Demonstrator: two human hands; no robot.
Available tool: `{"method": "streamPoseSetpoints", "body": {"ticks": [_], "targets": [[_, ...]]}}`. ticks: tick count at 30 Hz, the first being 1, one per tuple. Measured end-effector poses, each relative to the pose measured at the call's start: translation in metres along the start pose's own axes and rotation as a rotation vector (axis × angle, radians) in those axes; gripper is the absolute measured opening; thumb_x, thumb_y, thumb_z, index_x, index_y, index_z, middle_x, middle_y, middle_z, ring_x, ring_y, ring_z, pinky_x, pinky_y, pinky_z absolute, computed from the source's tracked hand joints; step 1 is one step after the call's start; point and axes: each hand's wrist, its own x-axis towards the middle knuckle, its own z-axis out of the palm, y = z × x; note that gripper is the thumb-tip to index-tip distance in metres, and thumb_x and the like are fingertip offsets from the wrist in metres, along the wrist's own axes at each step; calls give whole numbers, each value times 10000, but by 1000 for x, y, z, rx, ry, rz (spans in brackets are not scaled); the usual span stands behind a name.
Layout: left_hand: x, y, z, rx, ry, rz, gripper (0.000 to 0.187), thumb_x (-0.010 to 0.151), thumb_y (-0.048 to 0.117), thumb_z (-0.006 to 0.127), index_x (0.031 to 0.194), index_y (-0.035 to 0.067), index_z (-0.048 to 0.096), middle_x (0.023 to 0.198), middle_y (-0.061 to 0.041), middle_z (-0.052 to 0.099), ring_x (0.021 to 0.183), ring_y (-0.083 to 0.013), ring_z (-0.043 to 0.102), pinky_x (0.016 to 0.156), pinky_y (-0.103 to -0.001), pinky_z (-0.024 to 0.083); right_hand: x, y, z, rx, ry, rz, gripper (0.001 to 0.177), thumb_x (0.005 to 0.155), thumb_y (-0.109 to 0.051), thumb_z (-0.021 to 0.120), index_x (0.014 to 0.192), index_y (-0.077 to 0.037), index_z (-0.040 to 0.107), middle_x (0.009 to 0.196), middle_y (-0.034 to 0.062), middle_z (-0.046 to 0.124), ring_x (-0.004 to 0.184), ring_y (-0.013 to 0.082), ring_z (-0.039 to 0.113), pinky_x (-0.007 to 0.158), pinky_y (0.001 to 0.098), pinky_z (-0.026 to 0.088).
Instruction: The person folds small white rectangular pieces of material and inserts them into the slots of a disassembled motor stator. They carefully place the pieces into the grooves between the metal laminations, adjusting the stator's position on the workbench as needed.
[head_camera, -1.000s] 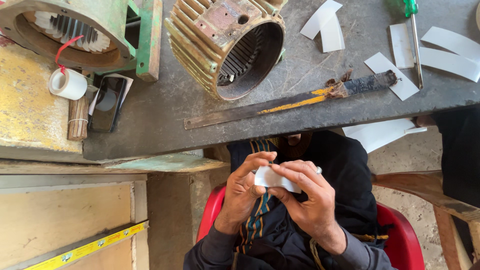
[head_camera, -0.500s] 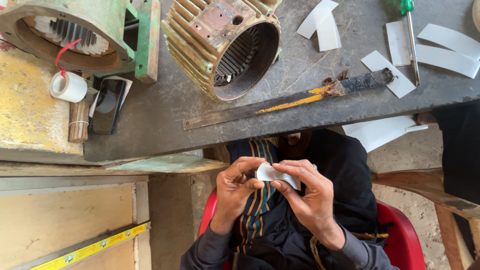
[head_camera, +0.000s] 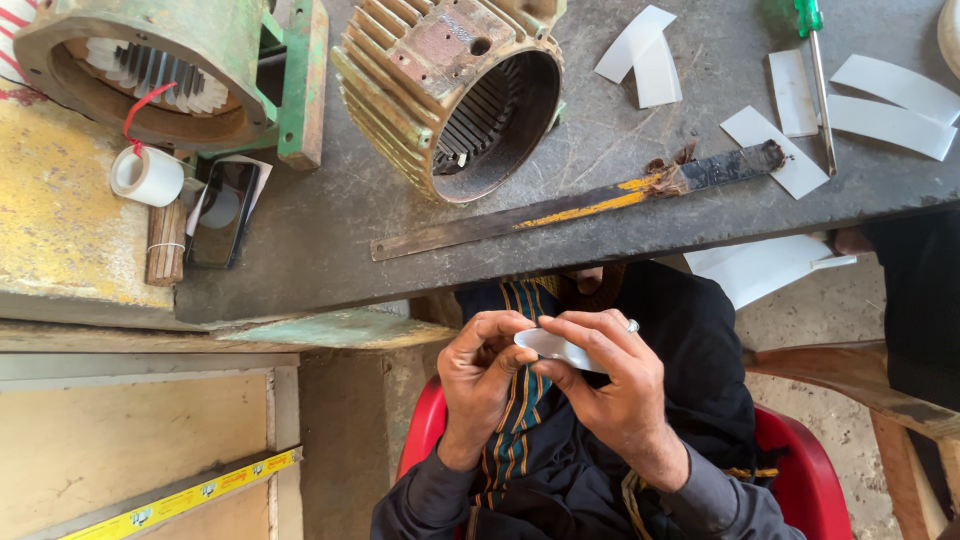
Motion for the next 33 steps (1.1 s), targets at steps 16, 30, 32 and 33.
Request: {"method": "streamPoseSetpoints", "body": {"ticks": [16,30,32,33], "targets": [[0,7,2,-29,-43,-28,236,950,34,760,1173,-31,720,1167,-92,701,1017,-130,697,879,-251,580,-10,14,8,204,48,67,260,831,-50,831,1078,-27,752,1070,87,738,962,167,724,795,261,606],[-1,15,17,-25,7,3,109,999,7,707,1101,-26,725,1146,-76,663,986,-110,653,851,-240,546,-7,9,12,155,111,11,214,837,-24,831,1036,-29,754,1037,93,742,946,177,739,786,261,628],[0,16,17,-31,9,5,101,1002,4,705,1097,-27,723,1144,-77,659,996,-113,648,864,-243,541,-5,6,12,141,115,4,215,833,-24,831,1034,-28,753,1032,96,743,938,179,740,783,263,620],[0,16,17,-31,9,5,99,1001,4,704,1093,-28,720,1142,-78,659,998,-115,648,867,-246,540,-4,5,11,115,118,-5,219,825,-25,837,1027,-29,754,1020,96,744,922,181,736,772,266,604]]}}
